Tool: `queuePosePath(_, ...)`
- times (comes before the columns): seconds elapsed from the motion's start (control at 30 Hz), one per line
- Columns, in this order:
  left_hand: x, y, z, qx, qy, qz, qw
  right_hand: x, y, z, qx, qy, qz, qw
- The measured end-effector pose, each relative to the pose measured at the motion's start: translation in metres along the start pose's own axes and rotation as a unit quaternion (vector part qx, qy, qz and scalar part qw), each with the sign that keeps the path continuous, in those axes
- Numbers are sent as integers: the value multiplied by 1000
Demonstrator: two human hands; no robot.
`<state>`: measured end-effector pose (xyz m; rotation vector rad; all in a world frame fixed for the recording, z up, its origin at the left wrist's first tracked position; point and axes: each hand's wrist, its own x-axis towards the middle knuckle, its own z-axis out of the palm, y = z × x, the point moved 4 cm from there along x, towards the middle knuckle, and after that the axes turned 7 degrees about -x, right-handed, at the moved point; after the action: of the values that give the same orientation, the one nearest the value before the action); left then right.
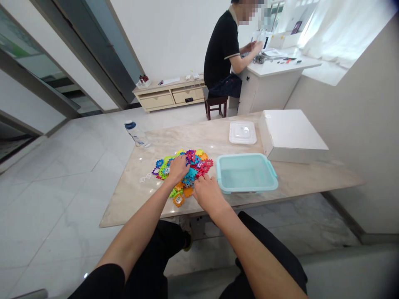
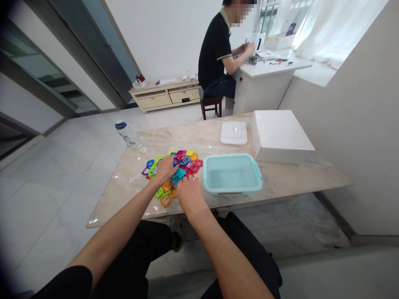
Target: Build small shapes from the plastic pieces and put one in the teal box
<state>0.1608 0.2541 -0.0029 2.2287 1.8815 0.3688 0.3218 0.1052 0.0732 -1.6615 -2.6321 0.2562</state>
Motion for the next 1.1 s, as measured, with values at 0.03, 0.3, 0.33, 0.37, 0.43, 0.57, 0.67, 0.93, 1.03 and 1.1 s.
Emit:
queuePosePath(0.03, 1, 0, 0, -6, 1, -1, 1000, 0, 1, 0, 2, 0, 1, 1000)
queuePosePath(0.3, 6, -16, -9, -122, 8, -27, 992, 4, -2, 7, 3, 1, -1, 1000)
queuePosePath(0.33, 6, -19, -11, -146, 13, -30, 989, 5, -5, 7, 2, 1, -1, 1000)
queuePosePath(0.37, 5, -21, -13, -171, 20, -32, 985, 6, -8, 7, 0, 1, 0, 1000)
queuePosePath(0.43, 4, -24, -17, -228, 37, -33, 972, 8, -15, 4, -3, 5, -1, 1000)
queuePosePath(0.57, 1, -26, -29, -356, 71, -37, 931, 13, -33, -3, -2, 14, -13, 1000)
queuePosePath(0.67, 0, -25, -37, -458, 94, -65, 882, 16, -40, -9, 3, 15, -12, 1000)
queuePosePath(0.93, -20, -37, -41, -668, 35, -209, 713, 24, -25, -24, 16, 53, 50, 997)
queuePosePath(1.03, -32, -41, -44, -699, 8, -244, 672, 28, -17, -26, 25, 103, 74, 992)
queuePosePath(1.1, -39, -40, -49, -710, -6, -251, 658, 30, -13, -24, 21, 114, 89, 989)
